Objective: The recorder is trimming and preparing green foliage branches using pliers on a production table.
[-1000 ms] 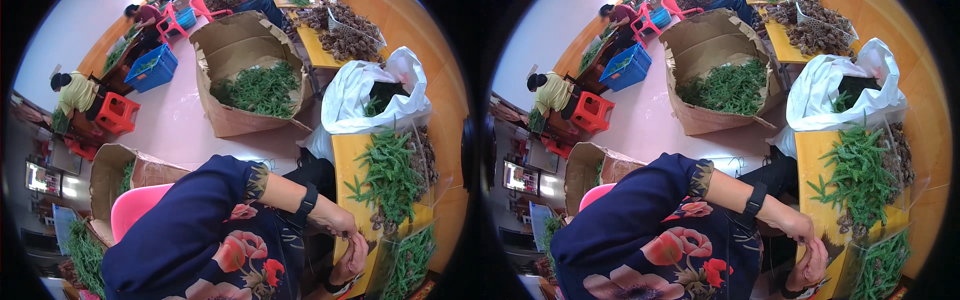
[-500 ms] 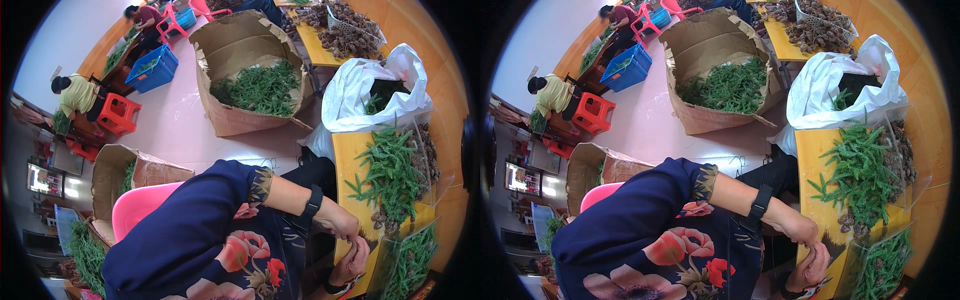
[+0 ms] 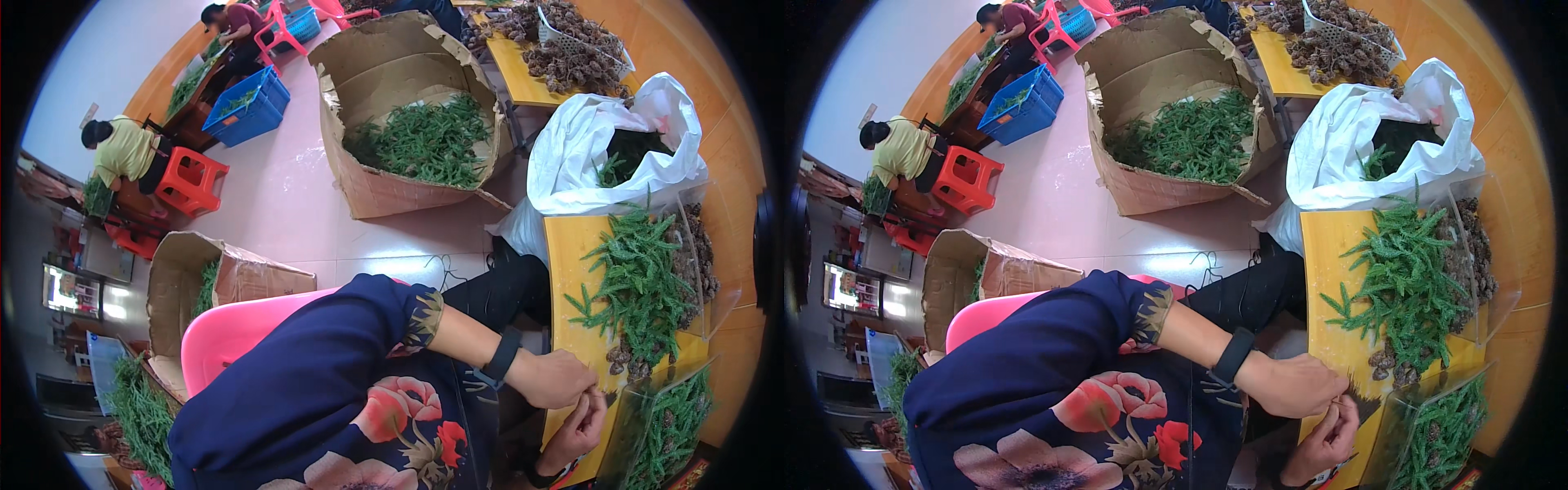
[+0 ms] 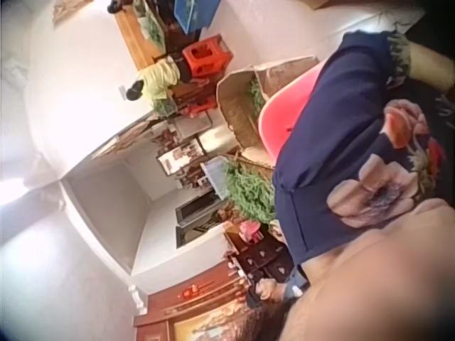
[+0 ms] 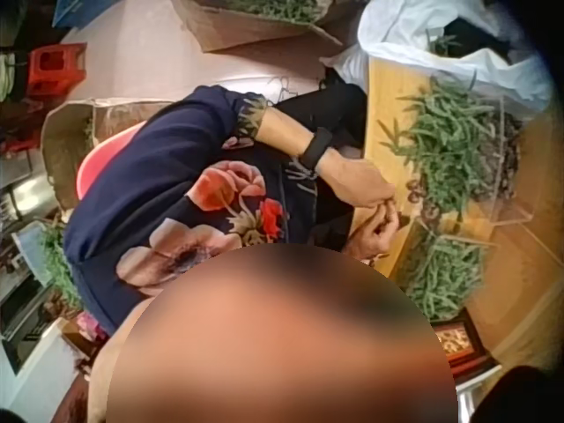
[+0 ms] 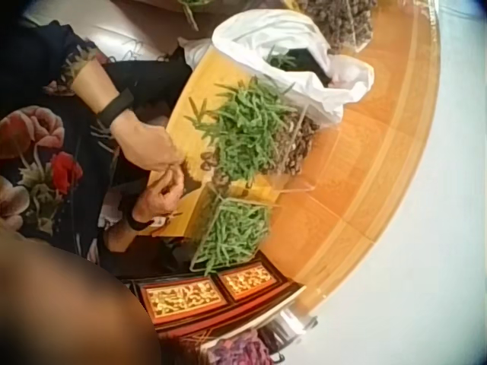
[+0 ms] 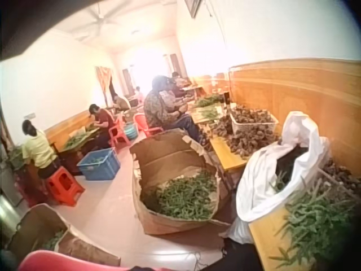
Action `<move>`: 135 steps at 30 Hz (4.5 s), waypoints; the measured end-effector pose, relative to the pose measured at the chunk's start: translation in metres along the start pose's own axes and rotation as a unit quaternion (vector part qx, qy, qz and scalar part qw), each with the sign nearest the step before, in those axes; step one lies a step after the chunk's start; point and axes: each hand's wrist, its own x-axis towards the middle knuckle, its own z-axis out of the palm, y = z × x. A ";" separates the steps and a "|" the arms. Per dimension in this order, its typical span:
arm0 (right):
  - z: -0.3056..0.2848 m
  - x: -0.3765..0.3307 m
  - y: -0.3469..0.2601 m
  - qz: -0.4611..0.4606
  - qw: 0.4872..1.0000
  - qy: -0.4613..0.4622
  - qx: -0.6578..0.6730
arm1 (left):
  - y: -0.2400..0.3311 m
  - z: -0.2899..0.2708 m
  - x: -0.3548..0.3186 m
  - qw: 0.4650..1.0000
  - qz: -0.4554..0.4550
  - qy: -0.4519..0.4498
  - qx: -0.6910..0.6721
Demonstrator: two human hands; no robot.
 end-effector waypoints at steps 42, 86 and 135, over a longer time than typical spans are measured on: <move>0.024 -0.002 0.002 0.160 0.914 0.051 0.369 | -0.002 -0.023 0.000 0.903 -0.182 -0.129 -0.368; 0.005 -0.055 0.031 0.241 0.826 0.111 0.497 | -0.047 -0.036 0.166 0.852 0.227 0.118 0.457; 0.007 -0.016 0.008 0.171 0.901 0.090 0.389 | -0.033 -0.062 0.012 0.878 -0.203 0.033 -0.433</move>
